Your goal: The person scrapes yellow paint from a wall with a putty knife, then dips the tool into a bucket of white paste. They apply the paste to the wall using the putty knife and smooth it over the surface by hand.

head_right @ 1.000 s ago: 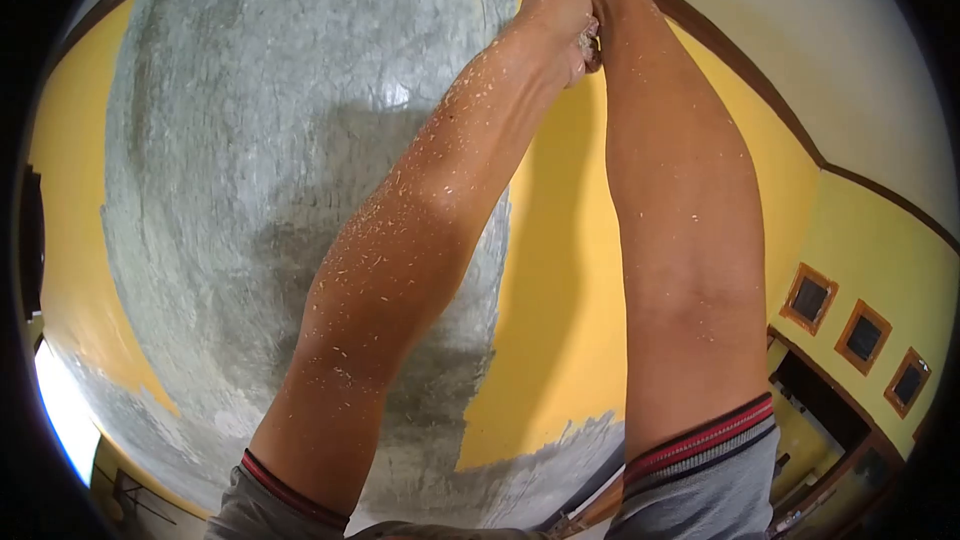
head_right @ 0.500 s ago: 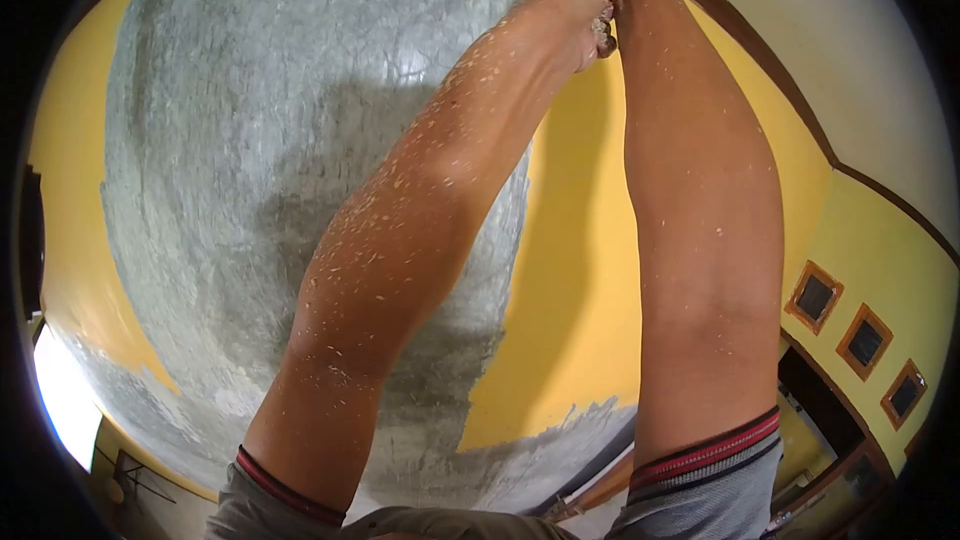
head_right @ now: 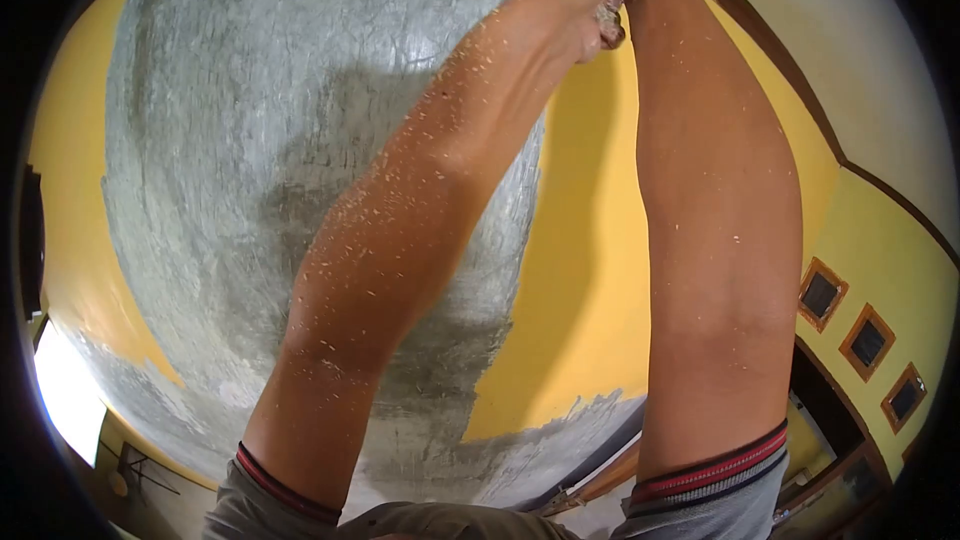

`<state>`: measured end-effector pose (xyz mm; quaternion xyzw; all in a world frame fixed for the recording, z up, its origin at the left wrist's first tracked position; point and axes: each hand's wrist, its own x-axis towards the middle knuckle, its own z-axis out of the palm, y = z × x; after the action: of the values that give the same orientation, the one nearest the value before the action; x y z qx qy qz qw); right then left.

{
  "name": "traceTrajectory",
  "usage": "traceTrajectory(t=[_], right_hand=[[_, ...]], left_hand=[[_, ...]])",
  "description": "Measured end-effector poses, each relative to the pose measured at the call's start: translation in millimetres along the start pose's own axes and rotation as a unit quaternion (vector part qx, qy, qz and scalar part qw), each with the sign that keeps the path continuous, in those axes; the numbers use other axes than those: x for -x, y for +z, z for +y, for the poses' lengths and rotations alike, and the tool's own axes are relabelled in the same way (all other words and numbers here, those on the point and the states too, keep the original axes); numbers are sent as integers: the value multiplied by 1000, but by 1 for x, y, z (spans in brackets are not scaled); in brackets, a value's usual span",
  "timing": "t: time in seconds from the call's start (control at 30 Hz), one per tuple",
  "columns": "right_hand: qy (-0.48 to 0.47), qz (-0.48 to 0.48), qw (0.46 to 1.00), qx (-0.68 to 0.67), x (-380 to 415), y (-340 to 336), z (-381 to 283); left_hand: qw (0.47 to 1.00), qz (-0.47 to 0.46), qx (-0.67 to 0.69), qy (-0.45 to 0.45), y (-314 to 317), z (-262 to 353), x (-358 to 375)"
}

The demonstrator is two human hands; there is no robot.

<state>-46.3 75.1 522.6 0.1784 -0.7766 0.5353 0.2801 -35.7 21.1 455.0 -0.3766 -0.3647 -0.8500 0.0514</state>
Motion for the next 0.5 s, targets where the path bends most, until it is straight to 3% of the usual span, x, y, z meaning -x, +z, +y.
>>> traceTrajectory(t=[0.23, 0.3, 0.4, 0.43, 0.5], right_hand=[[-7, -1, 1000, -9, -13, 1, -3], [-15, 9, 1000, -16, -15, 5, -2], [-20, 48, 998, -29, -8, 7, 34], [-49, 8, 999, 22, -15, -3, 59], [29, 17, 997, 63, 50, 8, 64]], left_hand=[[992, -94, 47, -65, -3, -6, -32], [993, -76, -83, -27, -31, -6, -11], [998, -15, -43, -34, -37, -25, 32], [997, 22, -68, -34, -36, -36, 49], [993, 55, -83, -64, -42, -55, 81]])
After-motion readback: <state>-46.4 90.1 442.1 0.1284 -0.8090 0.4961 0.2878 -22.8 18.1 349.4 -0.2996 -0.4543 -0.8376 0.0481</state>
